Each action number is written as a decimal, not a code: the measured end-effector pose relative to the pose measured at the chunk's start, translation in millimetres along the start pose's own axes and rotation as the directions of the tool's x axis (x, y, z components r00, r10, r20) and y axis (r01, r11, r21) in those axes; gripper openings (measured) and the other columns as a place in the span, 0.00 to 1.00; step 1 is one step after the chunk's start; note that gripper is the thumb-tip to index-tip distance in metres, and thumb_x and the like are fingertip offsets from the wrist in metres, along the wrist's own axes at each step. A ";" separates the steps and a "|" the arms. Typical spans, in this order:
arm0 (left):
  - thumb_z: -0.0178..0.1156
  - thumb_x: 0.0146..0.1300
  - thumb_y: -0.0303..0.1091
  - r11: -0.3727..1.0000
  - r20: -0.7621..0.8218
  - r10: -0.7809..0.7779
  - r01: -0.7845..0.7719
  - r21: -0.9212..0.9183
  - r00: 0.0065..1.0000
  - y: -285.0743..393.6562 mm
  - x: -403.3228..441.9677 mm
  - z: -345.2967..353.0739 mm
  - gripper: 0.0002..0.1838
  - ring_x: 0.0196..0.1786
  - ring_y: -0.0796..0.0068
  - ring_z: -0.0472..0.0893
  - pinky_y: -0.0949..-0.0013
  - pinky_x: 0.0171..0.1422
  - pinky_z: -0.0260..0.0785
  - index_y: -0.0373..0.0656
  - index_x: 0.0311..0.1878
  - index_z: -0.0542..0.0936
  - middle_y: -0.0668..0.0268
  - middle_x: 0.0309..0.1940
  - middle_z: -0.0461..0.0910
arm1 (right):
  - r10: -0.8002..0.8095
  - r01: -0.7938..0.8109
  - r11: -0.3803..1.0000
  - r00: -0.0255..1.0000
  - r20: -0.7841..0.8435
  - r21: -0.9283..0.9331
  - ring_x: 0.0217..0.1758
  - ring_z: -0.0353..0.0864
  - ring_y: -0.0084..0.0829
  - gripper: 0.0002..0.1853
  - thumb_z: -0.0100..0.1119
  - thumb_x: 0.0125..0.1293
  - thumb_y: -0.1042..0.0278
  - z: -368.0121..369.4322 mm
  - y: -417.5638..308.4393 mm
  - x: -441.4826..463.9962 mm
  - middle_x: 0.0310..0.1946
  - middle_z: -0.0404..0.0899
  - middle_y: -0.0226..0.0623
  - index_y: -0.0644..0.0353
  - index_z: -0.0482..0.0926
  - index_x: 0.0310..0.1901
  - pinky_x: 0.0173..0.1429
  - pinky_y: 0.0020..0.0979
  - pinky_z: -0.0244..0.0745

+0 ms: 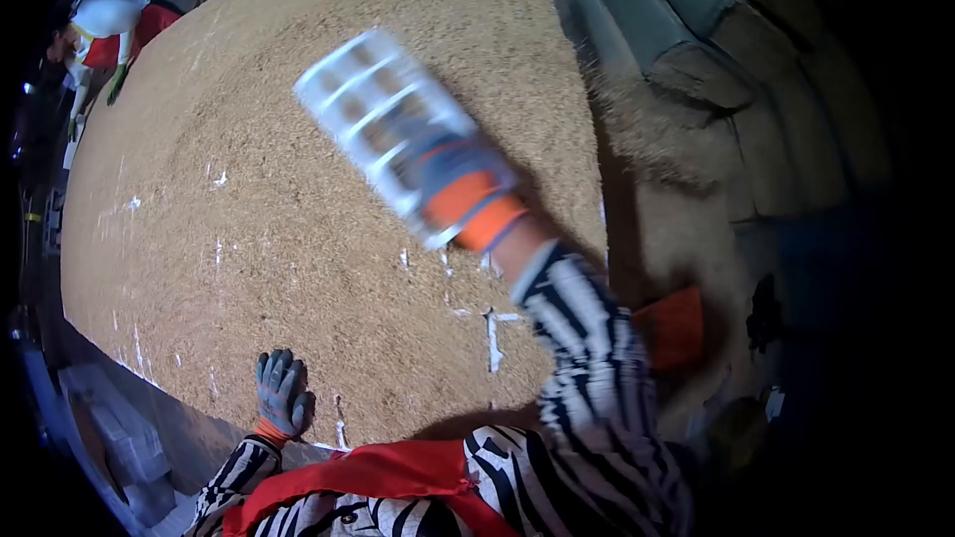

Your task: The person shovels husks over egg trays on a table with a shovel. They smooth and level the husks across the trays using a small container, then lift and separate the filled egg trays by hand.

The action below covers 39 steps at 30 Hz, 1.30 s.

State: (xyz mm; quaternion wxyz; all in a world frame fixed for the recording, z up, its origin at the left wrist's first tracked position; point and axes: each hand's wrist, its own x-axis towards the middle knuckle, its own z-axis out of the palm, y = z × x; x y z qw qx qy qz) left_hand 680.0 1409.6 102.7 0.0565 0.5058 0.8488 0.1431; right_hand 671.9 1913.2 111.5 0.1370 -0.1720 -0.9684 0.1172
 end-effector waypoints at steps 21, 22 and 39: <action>0.56 0.58 0.46 0.993 -0.048 0.006 -0.012 -0.121 0.999 -16.9 -12.3 -26.6 0.26 0.63 0.53 0.67 0.46 0.68 0.54 0.43 0.58 0.72 0.53 0.58 0.70 | 0.159 -0.147 0.985 0.977 0.142 -0.096 0.59 0.74 0.43 0.33 0.57 0.58 0.71 -22.1 -108.9 -14.9 0.63 0.67 0.45 0.51 0.62 0.67 0.60 0.36 0.70; 0.56 0.59 0.47 0.989 -0.043 0.006 -0.012 -0.144 0.999 -20.6 -15.8 -24.3 0.26 0.64 0.54 0.67 0.47 0.69 0.54 0.43 0.58 0.71 0.53 0.59 0.69 | 0.110 -0.106 0.992 0.992 0.059 -0.061 0.58 0.72 0.48 0.34 0.56 0.58 0.69 3.6 -109.9 -4.8 0.62 0.68 0.46 0.51 0.60 0.68 0.58 0.40 0.70; 0.53 0.60 0.39 0.964 -0.298 -0.024 -0.056 -0.260 0.954 -52.0 -33.9 59.8 0.19 0.58 0.67 0.75 0.61 0.61 0.67 0.49 0.55 0.76 0.64 0.57 0.75 | -0.403 0.383 0.915 0.877 0.262 0.128 0.55 0.77 0.42 0.23 0.58 0.58 0.58 178.9 -514.7 294.2 0.53 0.77 0.41 0.44 0.75 0.57 0.58 0.37 0.70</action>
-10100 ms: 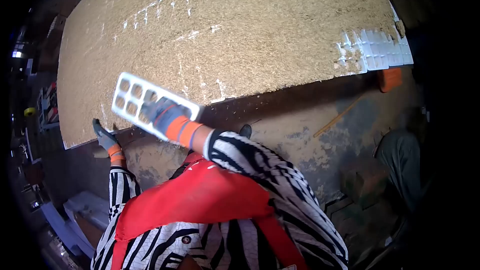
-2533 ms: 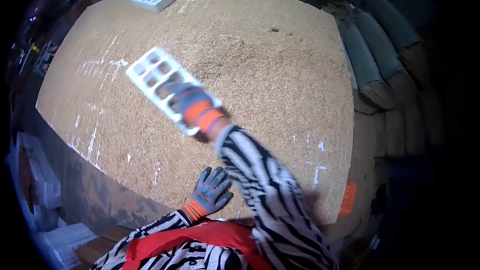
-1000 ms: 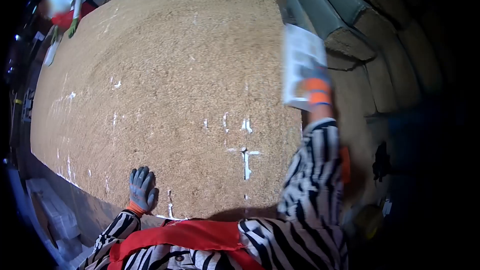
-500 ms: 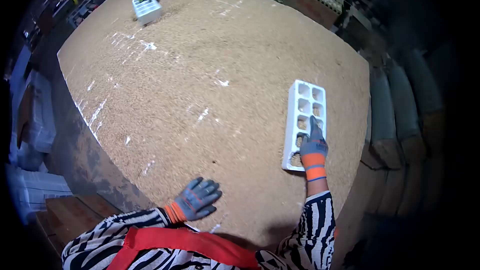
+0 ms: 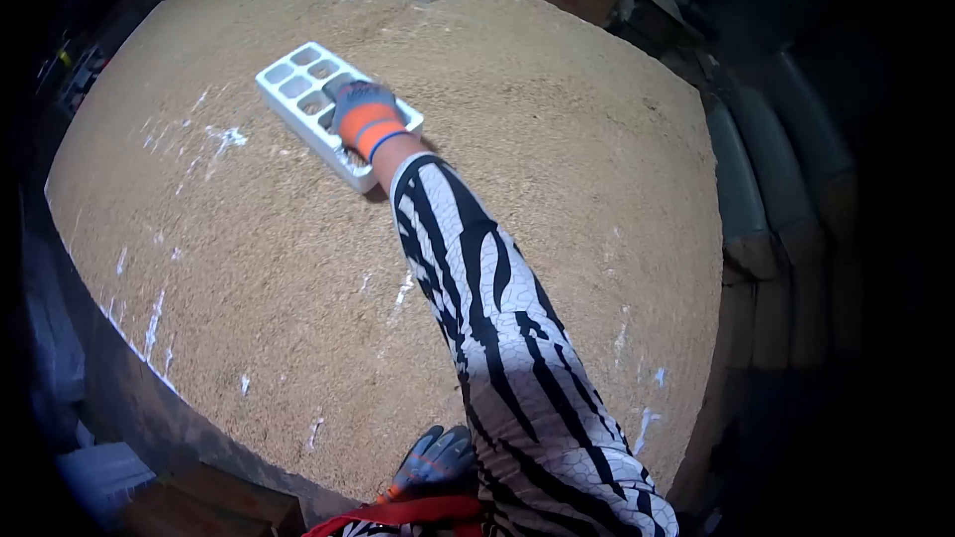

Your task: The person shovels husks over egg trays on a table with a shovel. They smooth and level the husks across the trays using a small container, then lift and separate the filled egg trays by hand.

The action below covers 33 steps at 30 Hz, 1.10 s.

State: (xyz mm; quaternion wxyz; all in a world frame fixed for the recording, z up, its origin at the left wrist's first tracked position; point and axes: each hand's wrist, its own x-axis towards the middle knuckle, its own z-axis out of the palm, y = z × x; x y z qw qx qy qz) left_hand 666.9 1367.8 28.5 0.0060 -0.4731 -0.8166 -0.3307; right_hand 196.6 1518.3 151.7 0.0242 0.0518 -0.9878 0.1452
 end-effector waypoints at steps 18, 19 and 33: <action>0.58 0.55 0.37 0.989 0.209 -0.092 0.066 0.130 0.973 62.6 77.4 -42.9 0.25 0.62 0.47 0.68 0.43 0.66 0.55 0.39 0.56 0.73 0.49 0.57 0.70 | 0.782 -0.835 0.551 0.512 -0.355 0.011 0.60 0.74 0.41 0.27 0.57 0.57 0.45 -182.2 550.0 -316.5 0.56 0.75 0.41 0.43 0.74 0.59 0.63 0.37 0.66; 0.58 0.55 0.37 0.986 0.207 -0.079 0.047 0.158 0.975 65.2 77.5 -39.9 0.25 0.61 0.46 0.68 0.43 0.66 0.55 0.38 0.56 0.73 0.48 0.57 0.70 | 0.811 -0.870 0.493 0.461 -0.360 -0.006 0.60 0.74 0.41 0.27 0.57 0.57 0.45 -188.7 566.6 -343.5 0.56 0.75 0.41 0.43 0.75 0.59 0.63 0.37 0.66; 0.59 0.49 0.42 0.977 0.184 -0.028 -0.012 0.213 0.983 57.7 57.0 -24.8 0.24 0.53 0.47 0.72 0.44 0.59 0.59 0.39 0.48 0.73 0.51 0.49 0.73 | 0.757 -0.800 0.590 0.594 -0.273 -0.104 0.49 0.80 0.45 0.22 0.61 0.56 0.54 -142.4 453.4 -440.9 0.43 0.81 0.50 0.53 0.78 0.52 0.50 0.39 0.76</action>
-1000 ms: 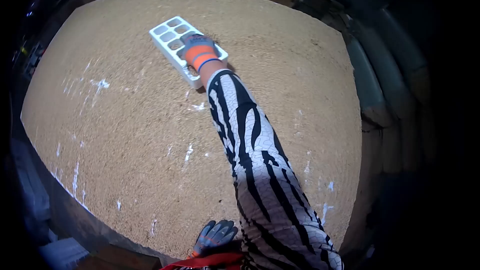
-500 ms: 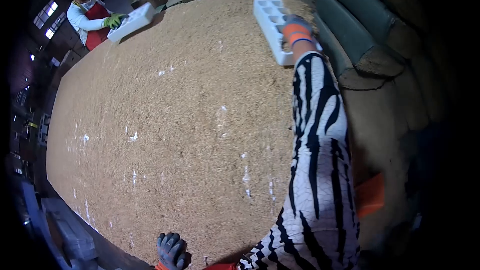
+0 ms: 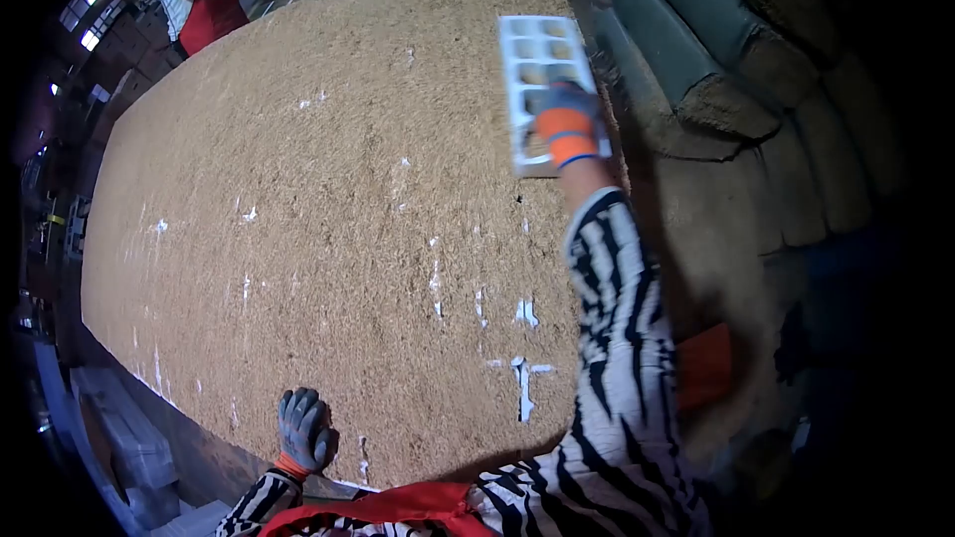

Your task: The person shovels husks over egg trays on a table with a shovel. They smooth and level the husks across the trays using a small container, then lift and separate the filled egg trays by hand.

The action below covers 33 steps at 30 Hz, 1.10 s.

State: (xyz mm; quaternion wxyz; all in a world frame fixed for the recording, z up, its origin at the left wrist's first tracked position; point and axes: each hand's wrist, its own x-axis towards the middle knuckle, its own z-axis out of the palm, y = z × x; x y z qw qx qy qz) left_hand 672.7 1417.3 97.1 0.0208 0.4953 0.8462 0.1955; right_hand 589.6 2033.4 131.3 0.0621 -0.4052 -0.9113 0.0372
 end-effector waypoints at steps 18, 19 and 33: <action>0.49 0.60 0.39 0.997 -0.026 0.079 -0.078 0.022 0.997 4.9 -24.9 -1.5 0.25 0.66 0.46 0.64 0.45 0.71 0.47 0.38 0.60 0.70 0.49 0.61 0.68 | 0.187 -0.190 0.971 0.982 0.031 0.148 0.46 0.81 0.43 0.23 0.57 0.57 0.56 -32.1 115.2 -248.1 0.45 0.81 0.47 0.53 0.76 0.55 0.49 0.39 0.75; 0.49 0.61 0.39 0.996 -0.033 0.087 -0.086 0.013 0.996 4.2 -25.6 -3.2 0.25 0.66 0.46 0.64 0.45 0.71 0.47 0.38 0.60 0.70 0.50 0.61 0.68 | 0.313 -0.307 0.942 0.949 -0.028 0.134 0.46 0.81 0.43 0.24 0.57 0.56 0.56 -37.7 163.6 -269.5 0.45 0.81 0.47 0.52 0.76 0.55 0.49 0.39 0.75; 0.54 0.60 0.30 0.995 -0.303 0.028 -0.056 -0.083 0.953 -10.5 -87.4 -25.0 0.27 0.68 0.52 0.62 0.52 0.74 0.45 0.41 0.65 0.67 0.53 0.65 0.65 | -0.185 0.176 0.965 0.982 0.032 0.192 0.45 0.82 0.44 0.26 0.51 0.61 0.61 0.2 -76.2 -467.6 0.48 0.79 0.47 0.47 0.68 0.62 0.47 0.41 0.77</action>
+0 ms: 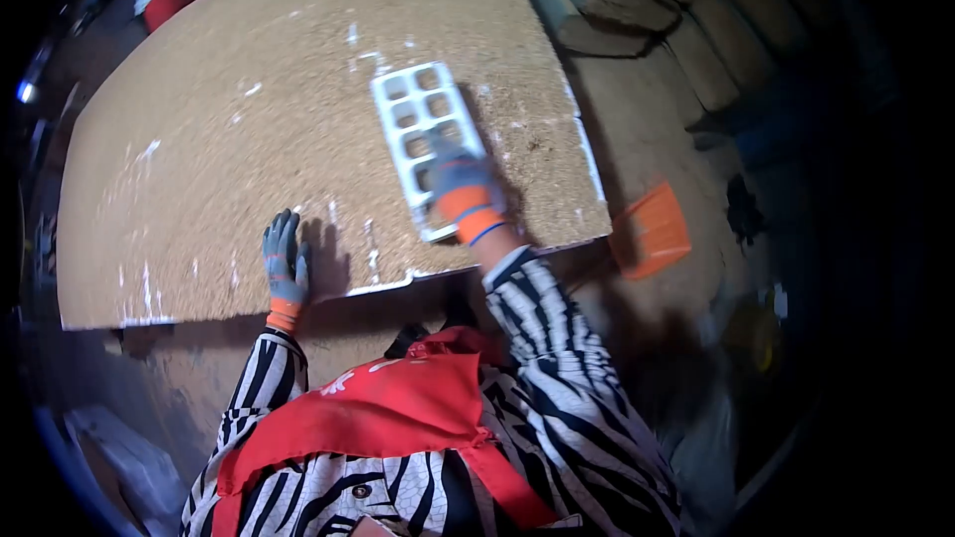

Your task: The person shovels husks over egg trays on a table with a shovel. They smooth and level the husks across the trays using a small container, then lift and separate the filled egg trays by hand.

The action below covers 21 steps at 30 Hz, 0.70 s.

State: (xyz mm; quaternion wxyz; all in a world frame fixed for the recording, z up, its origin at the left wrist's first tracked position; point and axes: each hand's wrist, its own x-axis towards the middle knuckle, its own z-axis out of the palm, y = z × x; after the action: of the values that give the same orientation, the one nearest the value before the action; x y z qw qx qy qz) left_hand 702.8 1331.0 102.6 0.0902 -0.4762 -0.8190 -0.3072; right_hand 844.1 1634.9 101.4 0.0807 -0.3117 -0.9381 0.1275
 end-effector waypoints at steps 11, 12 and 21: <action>0.51 0.67 0.31 0.627 -0.397 -0.748 0.762 -0.161 0.531 -69.5 -287.6 -131.4 0.24 0.65 0.58 0.66 0.63 0.70 0.54 0.35 0.65 0.65 0.51 0.62 0.68 | -0.545 0.255 0.756 0.756 0.364 0.602 0.47 0.78 0.42 0.26 0.57 0.57 0.70 -14.6 -215.2 -22.5 0.48 0.78 0.47 0.61 0.71 0.59 0.52 0.36 0.76; 0.51 0.67 0.32 0.570 -0.399 -0.786 0.803 -0.173 0.472 -68.5 -320.3 -134.6 0.24 0.65 0.58 0.67 0.64 0.70 0.55 0.34 0.65 0.65 0.51 0.62 0.68 | -0.377 -0.057 0.632 0.849 0.371 0.773 0.45 0.78 0.42 0.27 0.58 0.56 0.70 -25.3 -190.2 -10.2 0.49 0.77 0.47 0.61 0.71 0.59 0.50 0.36 0.76; 0.55 0.64 0.38 0.151 -0.002 -0.988 0.972 -0.181 0.153 -36.6 -443.5 -46.5 0.23 0.56 0.54 0.75 0.62 0.61 0.65 0.33 0.58 0.72 0.47 0.53 0.76 | 0.412 -0.371 0.903 0.892 -0.187 0.217 0.46 0.82 0.37 0.26 0.61 0.56 0.69 -92.2 37.6 23.9 0.47 0.81 0.45 0.63 0.72 0.59 0.47 0.34 0.78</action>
State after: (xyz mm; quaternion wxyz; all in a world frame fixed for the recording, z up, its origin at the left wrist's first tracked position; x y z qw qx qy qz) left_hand 900.6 969.2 -70.9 -0.1143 0.1827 -0.9016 -0.3750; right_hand 867.7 1695.8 180.2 0.1876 -0.4989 -0.8253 0.1868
